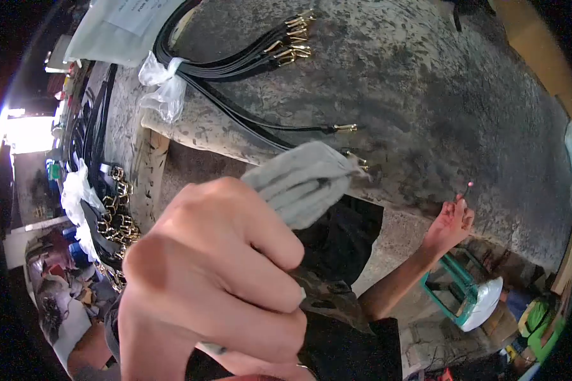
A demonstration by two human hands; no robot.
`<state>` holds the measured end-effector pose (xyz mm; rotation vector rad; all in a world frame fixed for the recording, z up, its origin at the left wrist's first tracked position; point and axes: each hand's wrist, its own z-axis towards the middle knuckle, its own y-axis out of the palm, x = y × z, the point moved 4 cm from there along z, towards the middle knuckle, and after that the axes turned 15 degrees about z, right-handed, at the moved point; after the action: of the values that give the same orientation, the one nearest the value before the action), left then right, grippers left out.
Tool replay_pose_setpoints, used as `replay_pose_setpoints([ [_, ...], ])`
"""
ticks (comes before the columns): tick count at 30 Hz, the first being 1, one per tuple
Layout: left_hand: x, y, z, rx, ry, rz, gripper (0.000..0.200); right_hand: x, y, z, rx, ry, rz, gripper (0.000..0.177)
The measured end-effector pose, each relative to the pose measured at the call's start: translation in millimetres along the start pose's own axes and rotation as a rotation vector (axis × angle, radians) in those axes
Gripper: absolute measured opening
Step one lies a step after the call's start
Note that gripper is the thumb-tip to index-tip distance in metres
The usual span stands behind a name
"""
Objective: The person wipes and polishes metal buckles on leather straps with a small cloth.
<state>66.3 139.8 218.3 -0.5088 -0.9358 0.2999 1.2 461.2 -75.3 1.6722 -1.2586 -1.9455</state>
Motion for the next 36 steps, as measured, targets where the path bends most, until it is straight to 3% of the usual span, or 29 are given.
replay_pose_setpoints([
  [8,-11,13,-10,0.083,0.018,-0.179,0.027,-4,-20,12,0.021,0.028,-0.008,0.023],
  [16,-21,23,-14,0.136,0.081,-0.325,0.036,8,26,-1,-0.031,0.038,-0.016,0.021],
  [20,-25,24,-15,0.167,0.123,-0.397,0.041,11,1,11,-0.069,0.048,0.000,0.019],
  [21,-12,62,-21,0.166,0.120,-0.394,0.041,12,1,12,-0.068,0.052,0.001,0.019],
  [22,2,119,-31,0.373,-0.055,-0.623,0.043,12,1,14,-0.065,0.053,-0.006,0.019],
  [23,3,151,-41,0.582,-0.239,-0.848,0.088,13,0,15,-0.060,0.058,-0.015,0.019],
  [24,2,139,-34,0.585,-0.248,-0.847,0.088,14,0,14,-0.056,0.066,-0.020,0.019],
  [28,-19,12,-20,0.341,-0.322,-0.149,0.033,16,8,12,-0.047,0.037,-0.010,0.020],
  [29,-19,7,-5,0.275,-0.325,0.025,0.020,16,10,12,-0.067,0.015,-0.004,0.020],
  [30,-28,7,-8,0.280,-0.226,-0.307,0.015,15,62,-3,-0.066,0.008,0.005,0.020],
  [32,-54,14,-3,-0.124,0.391,-0.386,0.005,18,15,13,0.007,-0.048,-0.071,0.022],
  [34,-82,19,-19,-0.144,0.089,-0.159,0.028,25,11,21,-0.056,-0.037,-0.008,0.024],
  [36,-128,4,-22,-0.079,-0.095,0.252,0.028,33,13,23,-0.077,-0.032,-0.066,0.026],
])
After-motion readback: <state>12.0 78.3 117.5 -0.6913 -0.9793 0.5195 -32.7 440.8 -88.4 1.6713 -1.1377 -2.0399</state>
